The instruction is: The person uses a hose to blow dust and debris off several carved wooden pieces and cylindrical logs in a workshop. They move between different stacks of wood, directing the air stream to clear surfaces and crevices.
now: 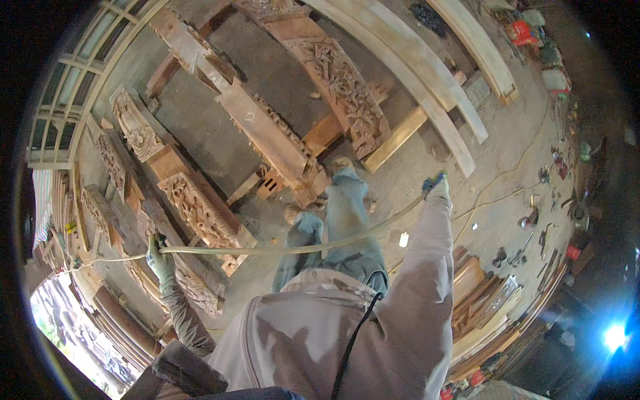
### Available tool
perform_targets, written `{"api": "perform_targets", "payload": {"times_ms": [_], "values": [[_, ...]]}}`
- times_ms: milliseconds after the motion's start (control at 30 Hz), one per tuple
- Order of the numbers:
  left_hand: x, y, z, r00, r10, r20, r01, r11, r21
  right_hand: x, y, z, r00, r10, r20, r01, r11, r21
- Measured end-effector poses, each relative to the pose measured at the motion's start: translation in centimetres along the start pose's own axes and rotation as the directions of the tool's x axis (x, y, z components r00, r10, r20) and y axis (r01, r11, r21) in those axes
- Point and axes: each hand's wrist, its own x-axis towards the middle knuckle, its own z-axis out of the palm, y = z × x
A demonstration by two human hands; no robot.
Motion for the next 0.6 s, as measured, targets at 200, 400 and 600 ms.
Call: {"api": "perform_targets", "payload": {"times_ms": [200, 400, 600], "values": [[5.6, 7.8, 5.5, 0.996, -0.008, 0.094, -0.004, 0.991, 0.131, 8.0, -15.1, 16.4, 0.956, -0.260, 0.136, 0.267, 0.963, -0.034], [11.1, 11.9, 8.6, 0.997, -0.080, -0.005, 0.079, 0.977, 0.196, 10.0, -20.8, 37.6, 0.802, -0.289, 0.523, 0.440, 0.878, -0.190], [15.9, 11.5, 9.2, 0.994, -0.088, -0.065, 0.095, 0.988, 0.119, 8.8, -22.3, 54.9, 0.748, -0.018, 0.664, 0.306, 0.897, -0.320]]}}
